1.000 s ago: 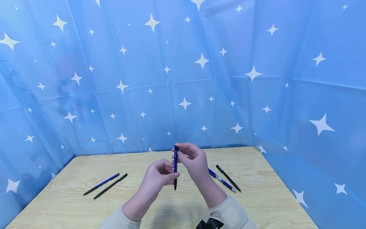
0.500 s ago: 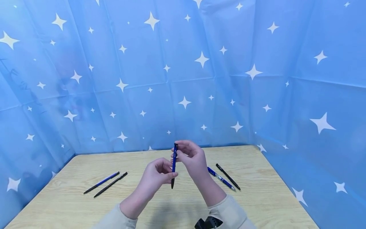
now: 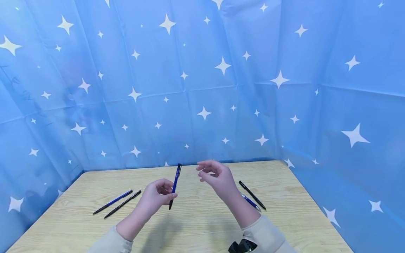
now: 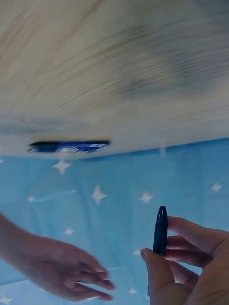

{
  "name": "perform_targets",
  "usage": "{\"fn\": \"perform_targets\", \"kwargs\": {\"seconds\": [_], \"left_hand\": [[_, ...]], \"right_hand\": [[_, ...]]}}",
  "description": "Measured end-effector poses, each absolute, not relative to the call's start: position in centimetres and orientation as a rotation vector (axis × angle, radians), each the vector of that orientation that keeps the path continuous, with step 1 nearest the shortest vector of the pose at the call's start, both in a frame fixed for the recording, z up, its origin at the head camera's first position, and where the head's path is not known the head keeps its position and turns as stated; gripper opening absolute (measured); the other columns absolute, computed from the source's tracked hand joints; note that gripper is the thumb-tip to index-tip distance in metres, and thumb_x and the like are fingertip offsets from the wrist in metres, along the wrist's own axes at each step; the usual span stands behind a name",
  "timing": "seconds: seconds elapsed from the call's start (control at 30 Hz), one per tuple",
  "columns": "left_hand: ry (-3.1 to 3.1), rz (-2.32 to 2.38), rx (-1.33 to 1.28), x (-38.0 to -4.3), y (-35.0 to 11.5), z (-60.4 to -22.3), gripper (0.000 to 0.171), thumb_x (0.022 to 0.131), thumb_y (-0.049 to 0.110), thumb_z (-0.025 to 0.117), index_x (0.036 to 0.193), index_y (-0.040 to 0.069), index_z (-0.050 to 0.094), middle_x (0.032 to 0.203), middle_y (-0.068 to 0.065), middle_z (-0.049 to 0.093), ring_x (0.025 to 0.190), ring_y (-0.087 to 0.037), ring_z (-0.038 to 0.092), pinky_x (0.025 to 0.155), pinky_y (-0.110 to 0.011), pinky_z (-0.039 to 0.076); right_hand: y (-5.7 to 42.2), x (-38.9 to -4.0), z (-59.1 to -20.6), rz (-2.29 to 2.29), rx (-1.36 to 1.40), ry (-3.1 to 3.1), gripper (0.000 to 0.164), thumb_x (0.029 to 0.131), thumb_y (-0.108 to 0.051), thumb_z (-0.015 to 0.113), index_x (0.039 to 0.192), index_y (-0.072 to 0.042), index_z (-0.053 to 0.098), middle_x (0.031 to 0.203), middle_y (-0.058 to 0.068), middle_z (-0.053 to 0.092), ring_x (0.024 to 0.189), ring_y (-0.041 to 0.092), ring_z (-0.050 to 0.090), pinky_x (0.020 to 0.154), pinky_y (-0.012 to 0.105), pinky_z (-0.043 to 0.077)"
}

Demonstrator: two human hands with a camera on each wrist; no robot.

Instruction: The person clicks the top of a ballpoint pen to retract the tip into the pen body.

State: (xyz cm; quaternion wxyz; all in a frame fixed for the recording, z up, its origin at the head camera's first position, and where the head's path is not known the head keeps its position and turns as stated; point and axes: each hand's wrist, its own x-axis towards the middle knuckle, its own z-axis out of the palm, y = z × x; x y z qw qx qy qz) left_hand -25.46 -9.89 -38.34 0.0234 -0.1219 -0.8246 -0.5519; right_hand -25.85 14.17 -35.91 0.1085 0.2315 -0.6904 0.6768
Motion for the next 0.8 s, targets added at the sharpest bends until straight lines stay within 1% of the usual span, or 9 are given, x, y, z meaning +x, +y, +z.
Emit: {"fn": "perform_targets", "kwargs": {"seconds": [0.13, 0.23, 0.37, 0.43, 0.53, 0.67, 0.8], "left_hand": [[-2.583, -1.565, -0.331, -26.4, -11.8, -39.0, 0.025, 0.082, 0.004, 0.077, 0.105, 0.002, 0.068, 0.083, -0.004, 0.060, 0.075, -0.017, 0.061, 0.062, -0.030, 0.055], [-2.606, -1.445, -0.283, -27.0, -13.2, -39.3, 0.024, 0.082, 0.005, 0.077, 0.105, 0.004, 0.069, 0.082, -0.002, 0.060, 0.075, -0.016, 0.060, 0.061, -0.030, 0.054], [-2.646, -1.317, -0.228, -27.6, -15.1, -39.8, 0.022, 0.082, 0.005, 0.077, 0.103, 0.005, 0.070, 0.081, -0.001, 0.060, 0.074, -0.015, 0.060, 0.061, -0.031, 0.051], [-2.670, -1.273, -0.211, -27.8, -16.0, -40.0, 0.022, 0.082, 0.004, 0.077, 0.103, 0.005, 0.070, 0.081, -0.001, 0.060, 0.074, -0.015, 0.061, 0.060, -0.032, 0.051], [-2.704, -1.219, -0.186, -28.0, -17.3, -40.3, 0.023, 0.082, 0.003, 0.076, 0.104, 0.006, 0.069, 0.080, 0.000, 0.059, 0.073, -0.015, 0.061, 0.060, -0.032, 0.050], [-2.717, -1.173, -0.174, -28.1, -18.9, -40.5, 0.028, 0.081, -0.001, 0.076, 0.108, 0.005, 0.068, 0.079, 0.000, 0.060, 0.073, -0.016, 0.062, 0.061, -0.032, 0.053], [-2.743, -1.111, -0.181, -28.2, -20.5, -40.7, 0.033, 0.081, -0.004, 0.075, 0.111, 0.004, 0.065, 0.078, 0.000, 0.061, 0.073, -0.017, 0.063, 0.062, -0.033, 0.054]], "right_hand": [[14.7, -26.0, -36.6, 1.943, 0.676, -2.138, 0.026, 0.092, -0.005, 0.066, 0.117, 0.003, 0.064, 0.107, 0.022, 0.065, 0.090, 0.022, 0.066, 0.078, 0.042, 0.056], [15.0, -26.1, -37.0, 1.912, 0.689, -2.206, 0.026, 0.093, -0.006, 0.066, 0.118, 0.002, 0.064, 0.108, 0.022, 0.065, 0.090, 0.022, 0.065, 0.078, 0.041, 0.056], [15.4, -26.2, -37.6, 1.846, 0.682, -2.321, 0.023, 0.093, -0.008, 0.066, 0.115, -0.002, 0.066, 0.108, 0.017, 0.066, 0.090, 0.021, 0.065, 0.076, 0.034, 0.056], [15.7, -26.2, -37.9, 1.812, 0.675, -2.383, 0.022, 0.093, -0.009, 0.066, 0.115, -0.005, 0.067, 0.107, 0.015, 0.067, 0.091, 0.022, 0.064, 0.077, 0.032, 0.055], [16.0, -26.3, -38.3, 1.759, 0.683, -2.453, 0.020, 0.093, -0.011, 0.066, 0.113, -0.008, 0.068, 0.106, 0.010, 0.067, 0.095, 0.024, 0.062, 0.077, 0.032, 0.054], [16.3, -26.6, -38.9, 1.688, 0.704, -2.507, 0.018, 0.094, -0.014, 0.066, 0.111, -0.010, 0.069, 0.102, 0.006, 0.066, 0.095, 0.025, 0.060, 0.077, 0.033, 0.053], [16.5, -26.9, -39.4, 1.644, 0.716, -2.569, 0.016, 0.094, -0.017, 0.066, 0.109, -0.012, 0.070, 0.100, 0.006, 0.067, 0.093, 0.023, 0.060, 0.076, 0.034, 0.052]]}}
